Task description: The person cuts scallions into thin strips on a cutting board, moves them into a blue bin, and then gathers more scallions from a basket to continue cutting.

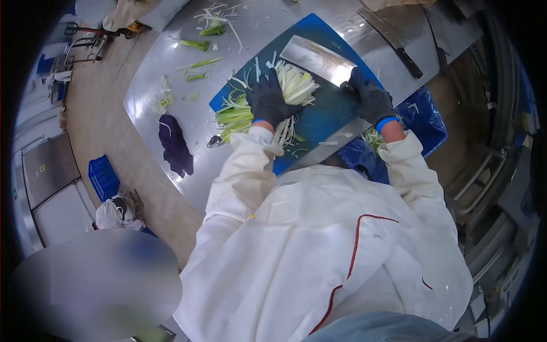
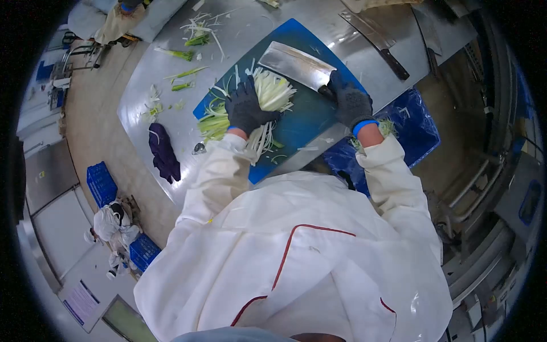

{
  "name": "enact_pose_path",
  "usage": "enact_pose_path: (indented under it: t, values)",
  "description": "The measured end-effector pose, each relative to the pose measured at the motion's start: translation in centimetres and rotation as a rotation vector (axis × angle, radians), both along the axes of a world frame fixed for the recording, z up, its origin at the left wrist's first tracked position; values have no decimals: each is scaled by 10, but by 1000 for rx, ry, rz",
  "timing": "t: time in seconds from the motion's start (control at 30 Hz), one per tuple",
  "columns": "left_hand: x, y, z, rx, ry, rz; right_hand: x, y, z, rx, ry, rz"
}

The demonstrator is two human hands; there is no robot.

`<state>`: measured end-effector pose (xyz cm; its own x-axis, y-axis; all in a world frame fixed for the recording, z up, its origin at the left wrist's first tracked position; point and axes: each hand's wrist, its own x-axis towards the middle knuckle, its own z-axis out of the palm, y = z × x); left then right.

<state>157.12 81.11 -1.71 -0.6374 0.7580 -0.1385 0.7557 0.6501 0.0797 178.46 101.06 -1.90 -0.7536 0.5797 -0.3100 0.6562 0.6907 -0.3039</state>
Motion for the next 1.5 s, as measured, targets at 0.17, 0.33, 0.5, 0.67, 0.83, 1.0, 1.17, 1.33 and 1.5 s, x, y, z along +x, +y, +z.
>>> enact_pose_path:
  t: [0.17, 0.33, 0.5, 0.67, 0.83, 1.0, 1.17, 1.33, 1.5]
  values:
    - [20, -7, -7, 30, 46, -1, -1, -9, -29, 48, 670, 103]
    - [7, -9, -16, 54, 90, -74, 25, -39, 14, -994, 486, -551]
    - [2, -6, -15, 117, 91, -85, 47, -50, 7, -1063, 438, -662]
    - [5, -9, -18, 173, 28, -181, 45, -40, -7, -1085, 500, -613]
    - [42, -4, -16, 213, 18, -534, 47, -58, 8, -609, 526, -462]
    - [37, 29, -13, 362, -62, -450, 55, -76, 3, -341, 497, -484]
    - [-12, 59, -28, 207, 265, -468, 57, -77, 15, -382, 492, -505]
    - [-14, 64, -21, 32, -216, -303, 52, -81, 4, -412, 468, -359]
    - [-3, 58, -9, 124, -267, -349, 54, -68, -13, -369, 470, -337]
